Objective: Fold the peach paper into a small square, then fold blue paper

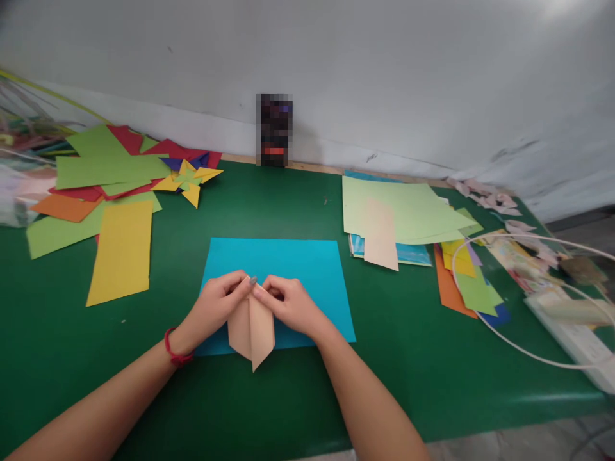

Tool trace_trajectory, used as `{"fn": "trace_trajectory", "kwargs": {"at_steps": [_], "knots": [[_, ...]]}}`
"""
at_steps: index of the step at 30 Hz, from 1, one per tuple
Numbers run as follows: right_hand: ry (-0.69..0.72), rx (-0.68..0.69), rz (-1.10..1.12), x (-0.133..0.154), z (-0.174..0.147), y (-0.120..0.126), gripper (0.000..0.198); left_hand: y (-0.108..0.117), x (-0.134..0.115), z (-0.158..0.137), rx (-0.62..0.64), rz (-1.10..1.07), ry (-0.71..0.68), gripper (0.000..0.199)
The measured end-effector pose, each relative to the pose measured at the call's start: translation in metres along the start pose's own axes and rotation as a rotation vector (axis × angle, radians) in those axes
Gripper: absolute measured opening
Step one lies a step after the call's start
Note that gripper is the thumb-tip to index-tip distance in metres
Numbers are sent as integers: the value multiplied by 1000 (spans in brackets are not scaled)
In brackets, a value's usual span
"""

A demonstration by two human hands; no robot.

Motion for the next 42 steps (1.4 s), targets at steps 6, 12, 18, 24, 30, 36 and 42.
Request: {"fn": "trace_trajectory", "kwargs": {"at_steps": [6, 12, 18, 24, 30, 36, 42], "knots": [[2, 4, 93, -2, 1, 4, 32, -1, -1, 1, 30, -28, 4, 32], [-15, -177, 50, -8, 2, 14, 31, 2, 5, 6, -16, -42, 6, 30], [-10, -137, 23, -11, 1, 15, 32, 4, 9, 12, -22, -16, -17, 32], [23, -37, -31, -8, 0, 10, 35, 3, 6, 13, -75, -53, -70, 29], [42, -66, 38, -5, 0, 7, 31, 2, 13, 16, -81, -128, -61, 30], [91, -190, 55, -4, -4, 4, 31, 0, 10, 14, -38, -165, -80, 28], [98, -230, 119, -16, -4, 3, 32, -2, 10, 12, -62, -174, -114, 30]]}}
Point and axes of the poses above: each hand's wrist, its own z-axis towards the middle knuckle, its own y-axis out of the back of the hand, x = y × z, the point moved 4 cm from there along z, towards the middle knuckle, and after that the axes turned 14 degrees about y, right-handed, at the moved point
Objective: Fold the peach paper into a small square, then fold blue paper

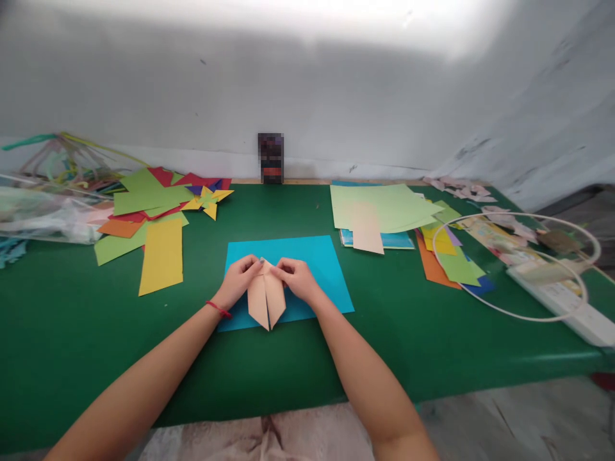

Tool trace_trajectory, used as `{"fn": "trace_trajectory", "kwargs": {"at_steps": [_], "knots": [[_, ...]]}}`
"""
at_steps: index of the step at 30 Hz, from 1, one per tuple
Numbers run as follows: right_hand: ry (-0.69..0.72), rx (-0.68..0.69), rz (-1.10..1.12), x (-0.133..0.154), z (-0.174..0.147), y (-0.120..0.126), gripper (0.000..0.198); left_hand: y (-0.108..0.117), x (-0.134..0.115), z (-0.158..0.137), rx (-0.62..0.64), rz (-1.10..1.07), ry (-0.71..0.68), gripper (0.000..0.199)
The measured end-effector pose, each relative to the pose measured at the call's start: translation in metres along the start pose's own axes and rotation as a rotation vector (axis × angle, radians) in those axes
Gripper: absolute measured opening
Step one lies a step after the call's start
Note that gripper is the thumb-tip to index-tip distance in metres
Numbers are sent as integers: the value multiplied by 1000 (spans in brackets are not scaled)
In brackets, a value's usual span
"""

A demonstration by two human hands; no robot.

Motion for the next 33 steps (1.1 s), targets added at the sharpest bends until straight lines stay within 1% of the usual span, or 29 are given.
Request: {"fn": "trace_trajectory", "kwargs": {"at_steps": [2, 6, 11, 16, 19, 21, 26, 33], "knots": [[6, -46, 9, -4, 1, -1, 31, 0, 1, 0, -16, -6, -6, 32], [-13, -132, 35, -7, 3, -1, 30, 3, 2, 1, -56, -11, -8, 31], [1, -101, 11, -4, 3, 0, 31, 5, 4, 1, -99, -11, 0, 34], [12, -143, -8, -5, 3, 4, 31, 4, 5, 1, -109, -52, 2, 36], [-10, -166, 13, -8, 4, 4, 32, 5, 7, 3, -124, -90, -12, 31], [-20, -175, 18, -10, 4, 4, 32, 5, 8, 4, -114, -105, -26, 29], [-25, -200, 27, -12, 5, 7, 32, 3, 6, 4, -54, -102, -56, 32], [-12, -137, 40, -8, 4, 3, 29, 1, 7, 0, -16, -47, -36, 34]]}}
Point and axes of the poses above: each hand's wrist, its own z-axis towards the middle knuckle, its own y-axis out of the back of the hand, x = y × z, the point moved 4 cm from there along z, towards the middle knuckle, and after that the axes turned 14 degrees about y, right-handed, at the moved point
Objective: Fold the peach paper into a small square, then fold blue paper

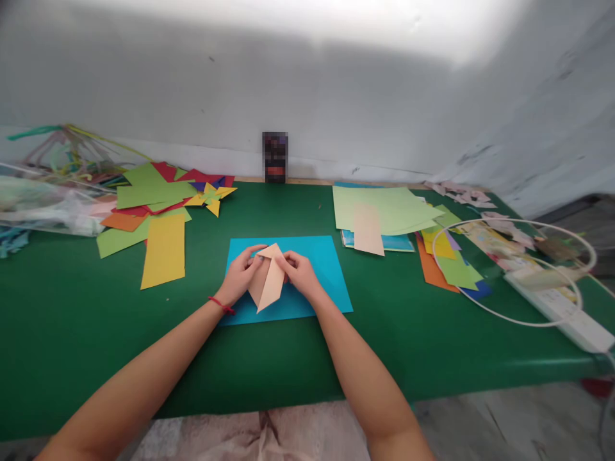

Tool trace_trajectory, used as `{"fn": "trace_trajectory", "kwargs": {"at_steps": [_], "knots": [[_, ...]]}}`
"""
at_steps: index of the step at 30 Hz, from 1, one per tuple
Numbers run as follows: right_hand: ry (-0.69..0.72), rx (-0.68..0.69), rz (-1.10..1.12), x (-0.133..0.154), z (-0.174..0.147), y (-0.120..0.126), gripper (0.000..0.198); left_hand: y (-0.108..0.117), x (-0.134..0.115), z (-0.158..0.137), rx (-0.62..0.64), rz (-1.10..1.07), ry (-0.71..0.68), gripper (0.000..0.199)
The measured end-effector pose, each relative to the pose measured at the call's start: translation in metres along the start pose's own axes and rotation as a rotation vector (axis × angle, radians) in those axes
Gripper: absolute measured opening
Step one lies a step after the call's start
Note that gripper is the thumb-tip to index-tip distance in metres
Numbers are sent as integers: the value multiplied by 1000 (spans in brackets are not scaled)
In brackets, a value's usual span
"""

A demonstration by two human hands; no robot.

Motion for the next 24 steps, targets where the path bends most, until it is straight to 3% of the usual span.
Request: {"fn": "trace_trajectory", "kwargs": {"at_steps": [9, 12, 14, 16, 18, 21, 24], "knots": [[183, -109, -210, 11, 1, 8, 27, -2, -10, -3, 12, 63, -54, 29], [151, -137, -161, 11, 2, 11, 29, 4, -15, -9, -83, 78, -59, 24], [97, -85, -23, 11, 2, 8, 37, 12, -20, -15, -200, 95, -90, 24], [58, -10, 163, 15, 1, 1, 43, 20, -26, -23, -322, 164, -211, 26], [37, 44, 340, 21, -1, -7, 50, 21, -33, -30, -366, 299, -407, 28], [8, 81, 522, 29, -4, -16, 58, 10, -37, -33, -299, 540, -622, 34], [-24, 50, 619, 30, -5, -19, 54, -3, -38, -32, -246, 693, -691, 38]]}}
Point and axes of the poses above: each hand's wrist, its own z-axis towards the middle knuckle, its own y-axis out of the back of the hand, x = y × z, the point moved 4 cm from there along z, towards the middle knuckle, and after that the axes turned 14 degrees about y, right-handed, at the moved point
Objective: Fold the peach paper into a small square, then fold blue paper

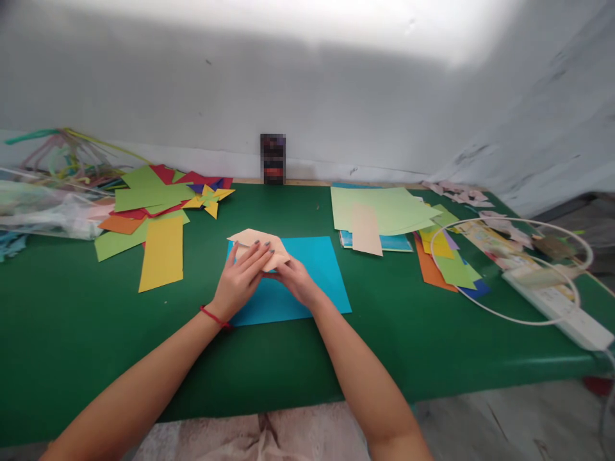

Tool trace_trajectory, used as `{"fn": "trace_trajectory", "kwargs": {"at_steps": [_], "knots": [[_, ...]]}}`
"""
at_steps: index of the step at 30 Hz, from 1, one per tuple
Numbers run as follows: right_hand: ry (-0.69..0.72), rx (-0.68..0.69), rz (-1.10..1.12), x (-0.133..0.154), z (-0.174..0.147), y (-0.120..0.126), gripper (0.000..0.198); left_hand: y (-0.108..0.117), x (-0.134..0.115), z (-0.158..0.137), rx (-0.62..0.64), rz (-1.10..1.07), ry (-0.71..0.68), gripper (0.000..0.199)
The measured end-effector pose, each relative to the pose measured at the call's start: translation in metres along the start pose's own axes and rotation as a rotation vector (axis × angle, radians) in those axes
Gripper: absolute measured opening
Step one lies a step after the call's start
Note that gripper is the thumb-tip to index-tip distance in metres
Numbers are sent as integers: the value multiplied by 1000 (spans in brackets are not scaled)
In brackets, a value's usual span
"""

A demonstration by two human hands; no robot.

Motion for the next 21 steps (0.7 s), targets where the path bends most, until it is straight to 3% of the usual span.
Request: {"fn": "trace_trajectory", "kwargs": {"at_steps": [4, 9, 13, 17, 21], "knots": [[-23, -48, 44, -3, 1, 7, 38, -5, -8, 2, 27, 32, -15, 45], [-4, -82, 30, -3, 3, 14, 36, -4, -5, 1, -27, 46, 69, 50], [6, -99, 30, -2, 5, 17, 38, 4, 0, 2, -112, -36, 224, 51], [71, -145, -2, -2, 9, 24, 42, 7, 7, -1, -191, -291, 464, 56], [94, -144, -79, -5, 10, 25, 43, -12, 10, -6, -55, -488, 630, 37]]}}
Point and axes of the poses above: each hand's wrist, its own z-axis towards the middle knuckle, its own y-axis out of the back of the hand, x = y × z, the point moved 4 cm from there along z, towards the middle knuckle, and after that the axes turned 14 degrees about y, right-handed, at the moved point
